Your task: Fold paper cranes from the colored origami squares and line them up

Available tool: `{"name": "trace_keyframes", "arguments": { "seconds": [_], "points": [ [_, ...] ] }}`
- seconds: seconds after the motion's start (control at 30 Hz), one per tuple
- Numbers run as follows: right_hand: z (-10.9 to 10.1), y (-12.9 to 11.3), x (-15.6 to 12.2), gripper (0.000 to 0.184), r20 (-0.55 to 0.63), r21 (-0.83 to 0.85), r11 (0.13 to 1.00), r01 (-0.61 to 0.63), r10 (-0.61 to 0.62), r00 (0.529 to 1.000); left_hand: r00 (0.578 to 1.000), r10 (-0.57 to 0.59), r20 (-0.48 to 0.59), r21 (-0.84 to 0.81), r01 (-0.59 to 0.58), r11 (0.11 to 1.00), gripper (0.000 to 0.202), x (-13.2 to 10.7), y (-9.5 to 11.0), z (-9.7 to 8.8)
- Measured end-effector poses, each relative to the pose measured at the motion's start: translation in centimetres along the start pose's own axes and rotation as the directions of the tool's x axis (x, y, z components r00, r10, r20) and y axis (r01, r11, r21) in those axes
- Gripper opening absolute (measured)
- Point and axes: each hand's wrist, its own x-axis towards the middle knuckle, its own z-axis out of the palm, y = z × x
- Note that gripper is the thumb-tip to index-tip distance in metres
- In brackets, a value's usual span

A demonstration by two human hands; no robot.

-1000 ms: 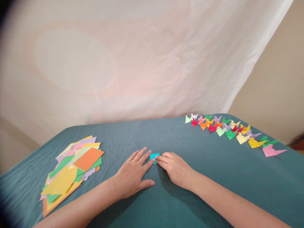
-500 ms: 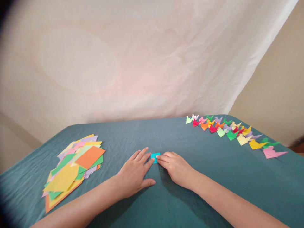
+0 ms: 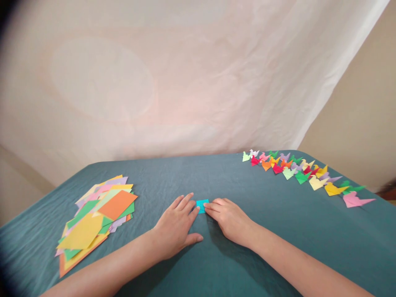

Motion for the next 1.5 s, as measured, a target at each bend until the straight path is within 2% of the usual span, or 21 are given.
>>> {"name": "trace_keyframes", "arguments": {
  "seconds": [0.13,0.23,0.33,0.4,0.5,0.63,0.73,0.97,1.1,1.5],
  "points": [
    [-0.1,0.0,0.0,0.041,0.009,0.0,1.0,0.0,0.0,1.0,1.0,-0.011,-0.01,-0.02,0.011,1.0,0.066,-0.2,0.0,0.0],
    [-0.1,-0.1,0.0,0.04,0.01,-0.004,1.0,0.003,-0.003,1.0,0.999,0.014,-0.042,-0.084,-0.017,0.996,0.063,-0.4,-1.1,-0.2],
    [0.0,0.0,0.0,0.038,0.0,-0.011,1.0,0.001,-0.001,1.0,0.997,0.063,-0.051,-0.201,-0.072,0.977,0.045,-0.2,-2.8,-0.2],
    [0.2,0.0,0.0,0.037,-0.006,-0.015,1.0,0.002,-0.002,1.0,0.997,0.054,-0.06,-0.29,-0.069,0.954,0.028,0.3,-3.8,0.0],
    [0.4,0.1,-0.1,0.036,-0.01,-0.02,1.0,0.005,-0.005,1.0,0.989,0.054,-0.14,-0.345,-0.1,0.933,0.032,1.0,-4.2,0.6],
    [0.3,0.0,-0.1,0.035,0.004,-0.018,1.0,-0.009,0.009,1.0,0.968,0.103,-0.231,-0.269,-0.165,0.949,0.035,1.1,-3.0,1.7],
    [0.1,-0.1,0.0,0.035,-0.003,-0.014,1.0,-0.013,0.013,1.0,0.967,0.116,-0.228,-0.189,-0.161,0.969,0.036,0.8,-2.3,2.3],
    [0.3,0.1,0.0,0.027,-0.031,-0.025,1.0,-0.003,0.002,1.0,0.974,0.111,-0.197,-0.08,-0.129,0.988,0.037,0.6,-2.2,2.5],
    [0.3,0.2,-0.1,0.025,-0.024,-0.039,0.999,-0.011,0.01,1.0,0.975,0.104,-0.198,-0.075,-0.12,0.99,0.037,0.6,-2.1,2.4],
    [0.9,0.5,-0.4,0.027,-0.121,0.036,0.999,0.007,-0.002,0.993,0.967,0.142,-0.213,-0.147,-0.176,0.973,0.026,2.1,-2.7,2.8]
  ]
}}
